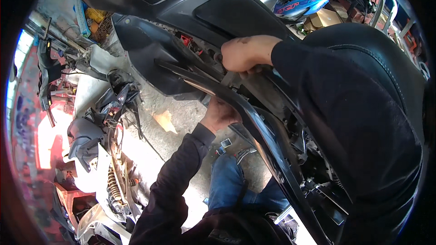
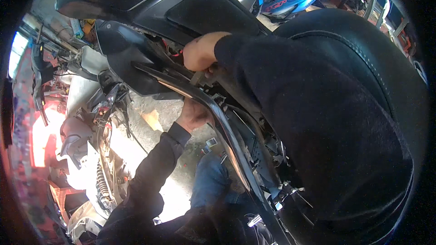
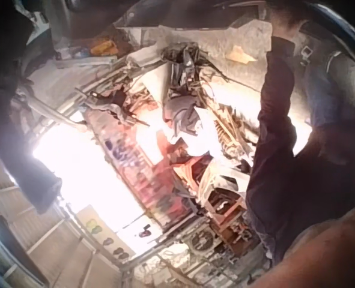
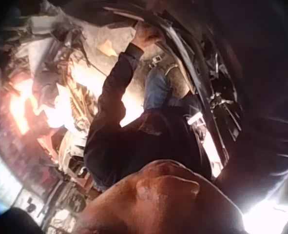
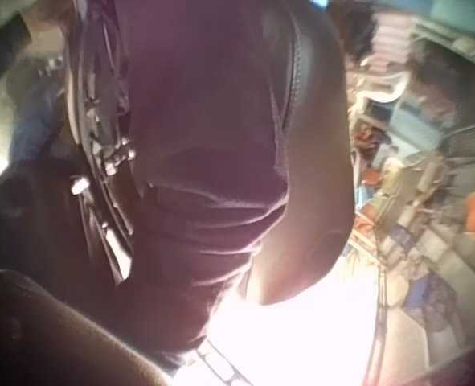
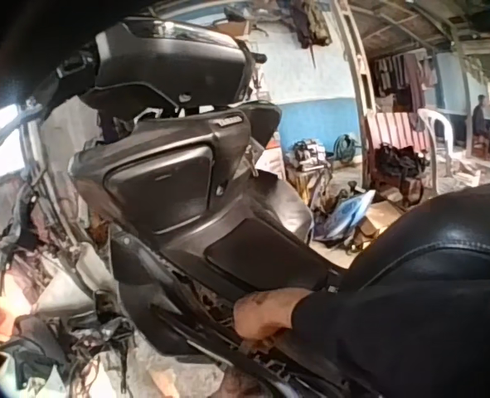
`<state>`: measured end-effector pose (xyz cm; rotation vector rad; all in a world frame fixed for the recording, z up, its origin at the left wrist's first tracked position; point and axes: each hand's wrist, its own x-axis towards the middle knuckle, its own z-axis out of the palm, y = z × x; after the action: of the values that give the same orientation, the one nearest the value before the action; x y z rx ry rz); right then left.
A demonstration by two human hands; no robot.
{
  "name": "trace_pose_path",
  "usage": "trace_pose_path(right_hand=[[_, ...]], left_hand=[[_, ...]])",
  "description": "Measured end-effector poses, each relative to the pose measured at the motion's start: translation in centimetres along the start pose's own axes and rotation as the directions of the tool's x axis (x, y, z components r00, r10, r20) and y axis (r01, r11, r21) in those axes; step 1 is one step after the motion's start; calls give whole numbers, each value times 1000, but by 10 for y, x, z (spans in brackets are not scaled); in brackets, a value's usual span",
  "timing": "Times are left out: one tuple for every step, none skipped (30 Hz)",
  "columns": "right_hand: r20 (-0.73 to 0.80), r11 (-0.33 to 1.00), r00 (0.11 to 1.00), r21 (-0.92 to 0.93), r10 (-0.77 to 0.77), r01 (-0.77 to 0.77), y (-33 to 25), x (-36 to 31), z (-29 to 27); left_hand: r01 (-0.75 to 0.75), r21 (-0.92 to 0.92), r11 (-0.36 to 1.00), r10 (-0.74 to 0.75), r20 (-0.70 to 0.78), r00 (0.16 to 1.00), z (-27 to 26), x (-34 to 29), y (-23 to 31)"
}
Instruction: The person unscrews fasteners from a motorcycle with a screwdriver and an allen key, then pulls off several plastic fairing panels.
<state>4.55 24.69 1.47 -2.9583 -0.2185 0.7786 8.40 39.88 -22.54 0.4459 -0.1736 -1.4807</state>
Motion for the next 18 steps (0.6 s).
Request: trace_pose_path(right_hand=[[0,1000,1000,-5,-9,9,-4,0,0],[-40,977,995,194,95,-86,-7,0,-1],[-57,906,977,389,203,-166,-10,0,-2],[-60,905,975,387,215,-176,-8,0,0],[-77,973,987,197,139,-121,-5,2,2],[-77,998,995,-2,60,-61,-3,5,5],[-79,998,995,2,59,-59,-3,9,9],[-138,995,987,54,87,-81,-3,14,13],[-194,989,974,108,118,-98,-3,18,15],[-194,987,972,113,132,-111,-3,13,15],[-249,991,964,110,97,-72,-5,7,16],[-303,994,951,104,63,-33,-7,2,16],[-304,992,949,117,79,-45,-4,-1,17],[-275,986,954,150,115,-76,0,-3,17],[-251,981,960,177,128,-85,-3,-3,15],[-255,980,959,186,124,-77,-5,-4,15],[-293,978,949,203,114,-54,-5,-3,18],[-332,975,937,219,106,-33,-4,-4,20]], left_hand=[[11,-18,1000,-10,55,998,1,-2,2],[21,12,1000,-21,-1,1000,5,-5,4],[13,12,1000,-13,-5,1000,4,-8,5],[20,-7,1000,-19,102,995,5,-5,4],[29,-26,999,-23,207,978,7,-3,4],[33,-21,999,-28,217,976,8,-2,4],[27,12,1000,-28,138,990,4,-6,6],[23,46,999,-26,59,998,0,-10,8],[24,49,998,-27,54,998,-5,-18,10],[-121,349,929,214,-242,946,-3,-23,12],[-144,642,753,501,-417,759,-1,-24,10],[-333,633,699,650,-369,665,1,-24,6],[-499,614,612,773,-329,542,23,-23,4],[-643,476,600,794,-251,554,47,-20,3],[-637,487,598,795,-253,552,42,-25,2],[-671,432,602,790,-199,580,33,-27,2],[-700,366,613,781,-144,608,44,-25,1],[-647,330,688,724,-248,644,56,-28,-2]])
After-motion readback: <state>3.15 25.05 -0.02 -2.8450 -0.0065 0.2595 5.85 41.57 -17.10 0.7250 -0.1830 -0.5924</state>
